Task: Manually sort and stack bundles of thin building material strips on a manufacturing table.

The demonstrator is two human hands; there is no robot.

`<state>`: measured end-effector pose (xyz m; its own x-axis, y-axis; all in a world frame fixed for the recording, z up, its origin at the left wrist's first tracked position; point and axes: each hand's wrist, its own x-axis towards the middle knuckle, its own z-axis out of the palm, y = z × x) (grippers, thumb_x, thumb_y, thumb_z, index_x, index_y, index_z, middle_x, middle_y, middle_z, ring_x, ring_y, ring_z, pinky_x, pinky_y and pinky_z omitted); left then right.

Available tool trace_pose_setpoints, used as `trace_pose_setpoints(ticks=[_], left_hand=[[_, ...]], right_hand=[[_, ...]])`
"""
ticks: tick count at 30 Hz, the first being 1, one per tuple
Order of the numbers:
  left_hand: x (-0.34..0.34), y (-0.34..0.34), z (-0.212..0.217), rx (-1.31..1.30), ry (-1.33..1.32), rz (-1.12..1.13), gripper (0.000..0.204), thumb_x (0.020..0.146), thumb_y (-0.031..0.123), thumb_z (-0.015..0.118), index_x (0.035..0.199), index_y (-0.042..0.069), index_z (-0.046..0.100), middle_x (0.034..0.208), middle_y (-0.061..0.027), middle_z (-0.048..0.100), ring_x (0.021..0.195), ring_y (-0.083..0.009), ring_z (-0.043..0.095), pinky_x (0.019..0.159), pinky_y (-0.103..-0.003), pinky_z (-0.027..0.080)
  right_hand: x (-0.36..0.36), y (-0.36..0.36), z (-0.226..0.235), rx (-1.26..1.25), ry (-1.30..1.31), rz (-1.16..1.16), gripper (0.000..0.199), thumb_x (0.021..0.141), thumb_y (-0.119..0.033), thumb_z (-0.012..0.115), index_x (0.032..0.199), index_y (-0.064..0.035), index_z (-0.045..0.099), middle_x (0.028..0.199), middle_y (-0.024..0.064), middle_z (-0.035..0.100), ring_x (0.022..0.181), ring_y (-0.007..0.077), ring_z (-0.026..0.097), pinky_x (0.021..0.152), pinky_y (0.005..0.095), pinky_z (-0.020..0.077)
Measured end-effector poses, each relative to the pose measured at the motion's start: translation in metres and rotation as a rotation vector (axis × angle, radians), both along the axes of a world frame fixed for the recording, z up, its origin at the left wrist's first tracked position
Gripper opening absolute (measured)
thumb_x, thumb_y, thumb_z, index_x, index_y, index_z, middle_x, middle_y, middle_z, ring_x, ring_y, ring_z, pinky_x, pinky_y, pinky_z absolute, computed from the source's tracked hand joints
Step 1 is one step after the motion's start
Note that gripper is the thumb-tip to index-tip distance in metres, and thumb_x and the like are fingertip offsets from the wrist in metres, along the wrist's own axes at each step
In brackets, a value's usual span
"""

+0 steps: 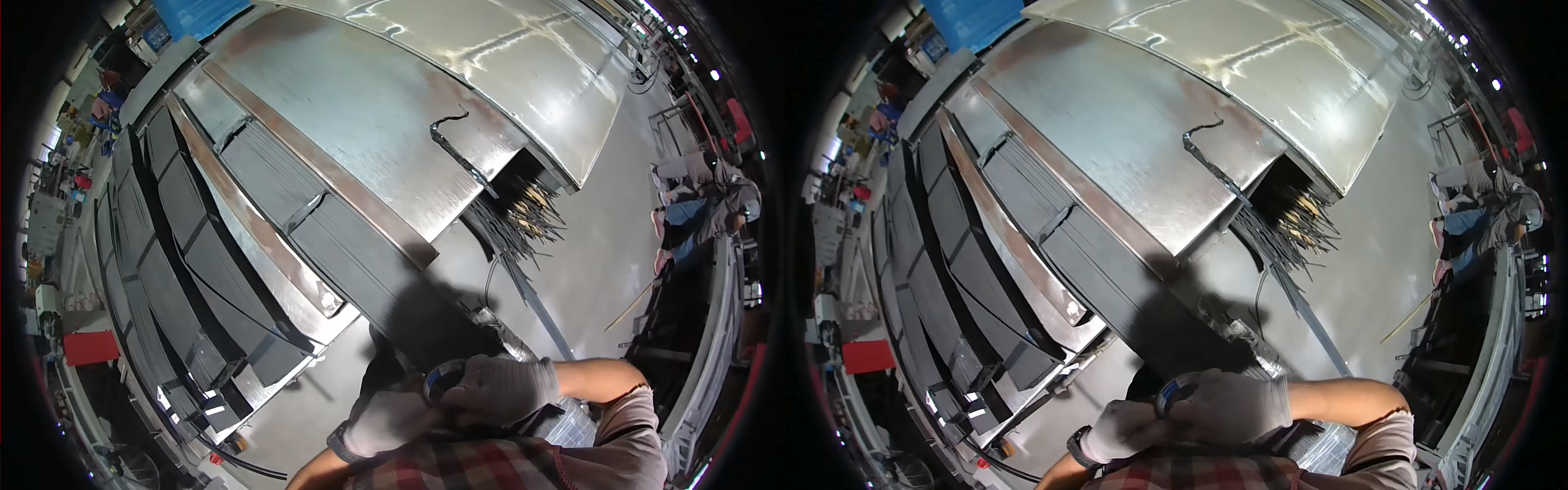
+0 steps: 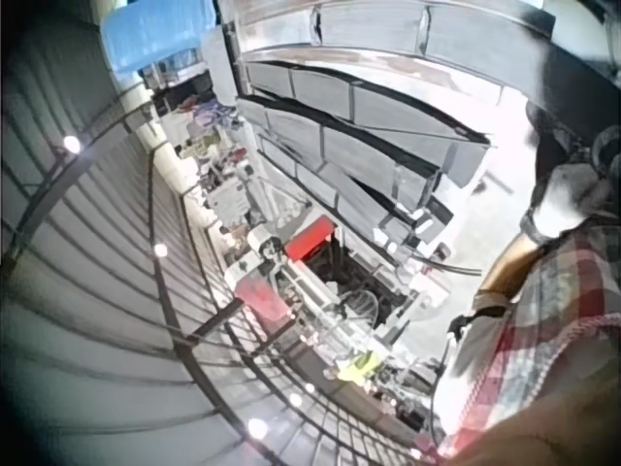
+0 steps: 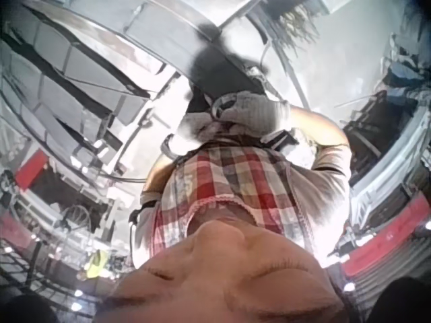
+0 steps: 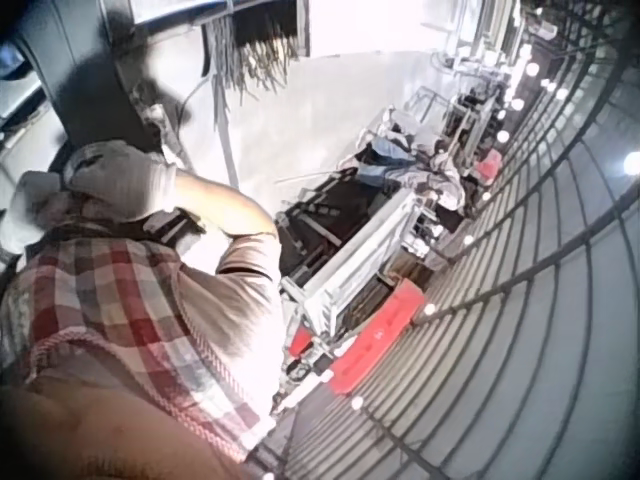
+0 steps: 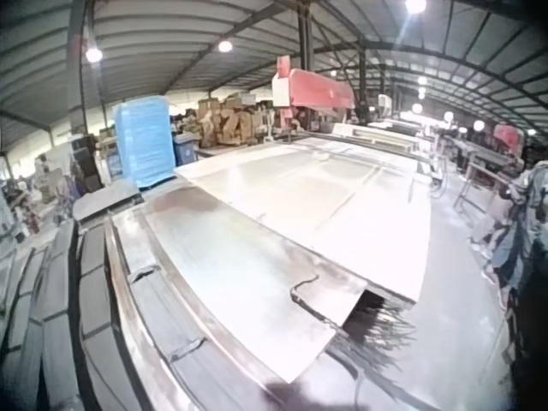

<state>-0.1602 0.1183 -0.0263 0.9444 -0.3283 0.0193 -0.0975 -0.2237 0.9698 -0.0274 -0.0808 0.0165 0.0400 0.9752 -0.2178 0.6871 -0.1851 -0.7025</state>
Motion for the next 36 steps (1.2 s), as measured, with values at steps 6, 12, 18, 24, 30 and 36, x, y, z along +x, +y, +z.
trace_pose_setpoints(ticks=[6, 12, 18, 24, 30, 36], left_hand=[[-0.034, 0.051, -0.029, -0.378, 0.499, 0.491, 0.034, 0.094, 0.008, 0.055, 0.059, 0.006, 0.055, 0.055, 0.0009, 0.055, 0.048, -0.0072, 0.050, 0.045, -0.024, 0.039], [-0.016, 0.027, -0.174, -0.538, 0.581, 0.552, 0.027, 0.095, 0.016, 0.061, 0.069, 0.008, 0.062, 0.060, 0.0034, 0.056, 0.051, -0.0038, 0.048, 0.048, -0.022, 0.038], [0.000, 0.006, -0.224, -0.452, 0.442, 0.612, 0.012, 0.091, 0.007, 0.062, 0.100, 0.006, 0.070, 0.095, -0.0051, 0.070, 0.087, -0.0117, 0.065, 0.073, -0.026, 0.052], [0.041, 0.005, -0.328, 0.541, 0.447, 0.305, 0.022, 0.092, 0.010, 0.058, 0.112, 0.004, 0.067, 0.113, -0.0091, 0.067, 0.103, -0.0181, 0.062, 0.088, -0.030, 0.050], [0.004, 0.030, -0.309, 0.370, 0.605, 0.216, 0.027, 0.094, 0.012, 0.056, 0.118, 0.003, 0.064, 0.119, -0.0121, 0.064, 0.108, -0.0213, 0.060, 0.093, -0.033, 0.047], [0.039, 0.054, -0.095, -0.105, 0.972, -0.052, 0.034, 0.098, 0.019, 0.049, 0.125, 0.002, 0.058, 0.089, -0.0108, 0.068, 0.090, -0.0222, 0.066, 0.083, -0.035, 0.051]], right_hand=[[0.131, 0.012, -0.015, -0.171, 0.396, -0.170, 0.019, 0.090, -0.019, 0.065, 0.098, -0.0025, 0.071, 0.097, 0.0130, 0.071, 0.092, 0.0245, 0.068, 0.082, 0.0352, 0.0533], [0.100, 0.005, -0.135, -0.044, -0.146, -0.400, 0.024, 0.080, -0.027, 0.067, 0.091, -0.0061, 0.066, 0.096, 0.0106, 0.065, 0.091, 0.0300, 0.061, 0.076, 0.0428, 0.0483], [-0.047, 0.051, -0.101, -0.500, -0.527, -0.441, 0.078, 0.092, -0.053, 0.041, 0.140, 0.0073, 0.036, 0.148, 0.0313, 0.030, 0.141, 0.0474, 0.021, 0.110, 0.0710, 0.0011], [-0.052, 0.051, -0.120, -0.148, -0.452, -0.564, 0.076, 0.084, -0.046, 0.060, 0.123, 0.0176, 0.045, 0.132, 0.0439, 0.036, 0.127, 0.0619, 0.030, 0.099, 0.0791, 0.0197], [-0.047, 0.052, -0.109, -0.183, -0.452, -0.605, 0.064, 0.087, -0.046, 0.058, 0.136, -0.0063, 0.048, 0.134, 0.0345, 0.040, 0.128, 0.0517, 0.034, 0.102, 0.0751, 0.0186], [-0.049, 0.057, -0.093, -0.407, -0.447, -0.509, 0.065, 0.092, -0.054, 0.044, 0.146, -0.0189, 0.040, 0.144, 0.0305, 0.034, 0.138, 0.0494, 0.024, 0.109, 0.0699, 0.0105]])
